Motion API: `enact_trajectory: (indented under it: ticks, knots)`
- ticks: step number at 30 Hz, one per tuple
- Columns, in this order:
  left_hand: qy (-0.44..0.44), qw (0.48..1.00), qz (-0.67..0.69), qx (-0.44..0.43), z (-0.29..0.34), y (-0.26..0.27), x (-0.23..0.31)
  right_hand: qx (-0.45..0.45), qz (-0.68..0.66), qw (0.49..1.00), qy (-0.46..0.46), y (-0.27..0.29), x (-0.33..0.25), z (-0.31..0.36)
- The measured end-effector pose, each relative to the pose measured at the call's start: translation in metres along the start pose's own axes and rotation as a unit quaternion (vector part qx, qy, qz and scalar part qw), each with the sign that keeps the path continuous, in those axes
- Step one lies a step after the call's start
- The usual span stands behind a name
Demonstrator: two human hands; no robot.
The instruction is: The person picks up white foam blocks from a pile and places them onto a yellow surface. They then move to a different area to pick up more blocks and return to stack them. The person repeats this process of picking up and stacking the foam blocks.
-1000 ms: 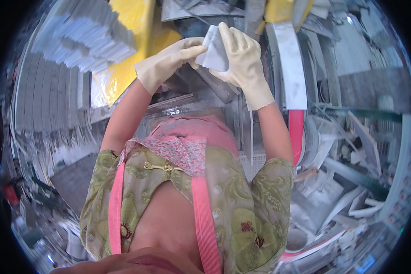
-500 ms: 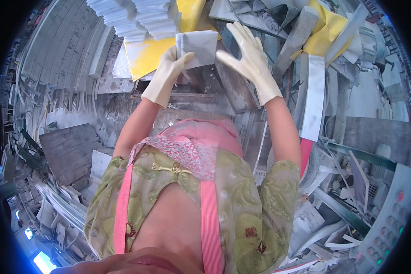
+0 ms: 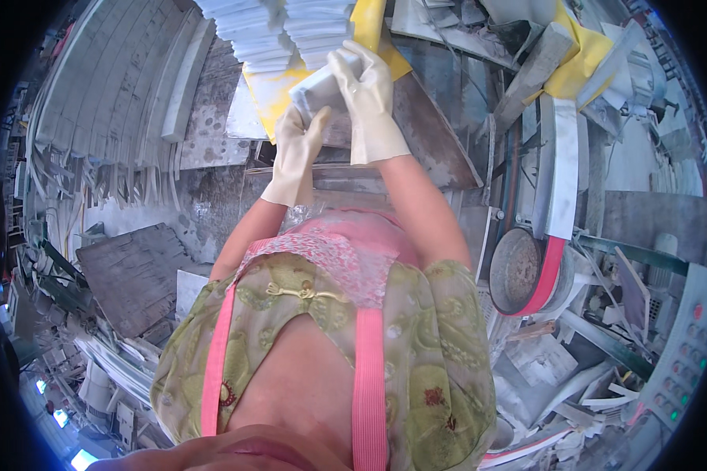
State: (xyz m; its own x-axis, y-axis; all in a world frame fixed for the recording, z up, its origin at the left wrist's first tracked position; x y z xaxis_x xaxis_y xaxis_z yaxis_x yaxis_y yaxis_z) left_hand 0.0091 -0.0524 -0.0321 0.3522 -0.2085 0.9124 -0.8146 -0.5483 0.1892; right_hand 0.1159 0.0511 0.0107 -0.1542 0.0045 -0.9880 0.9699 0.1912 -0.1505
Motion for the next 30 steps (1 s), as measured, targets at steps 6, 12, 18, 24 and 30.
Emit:
enact_trajectory:
  ticks: [6,12,18,24,30]
  knots:
    - [-0.012,0.998,0.065,0.004,-0.005,0.014,-0.014,-0.012,0.007,0.999,-0.043,-0.008,-0.001,-0.006]
    - [0.080,0.971,0.219,0.041,-0.008,0.039,-0.019,-0.061,0.164,0.983,0.060,-0.053,-0.028,-0.005]
    - [0.161,0.941,0.292,0.063,0.010,0.099,-0.019,-0.188,0.226,0.953,0.069,-0.135,-0.023,-0.010]
    - [0.151,0.927,0.216,0.266,0.040,0.154,-0.012,-0.410,0.130,0.903,0.011,-0.233,0.000,0.014]
    - [0.205,0.852,-0.021,0.482,0.080,0.220,0.006,-0.521,0.054,0.850,0.047,-0.279,0.015,0.062]
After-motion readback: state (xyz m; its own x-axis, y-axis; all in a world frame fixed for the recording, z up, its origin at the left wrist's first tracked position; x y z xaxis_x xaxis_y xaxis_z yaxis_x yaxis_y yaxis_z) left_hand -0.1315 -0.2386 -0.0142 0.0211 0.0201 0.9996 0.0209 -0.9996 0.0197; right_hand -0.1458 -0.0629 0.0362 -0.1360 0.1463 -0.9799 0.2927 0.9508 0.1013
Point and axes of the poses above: each hand's wrist, its own z-axis away from the middle knuckle, its own y-axis out of the back of the hand, x = y × z, the point moved 3 cm from there along -z, towards the middle knuckle, and after that the axes turned 7 degrees about -y, right-handed, at the moved point
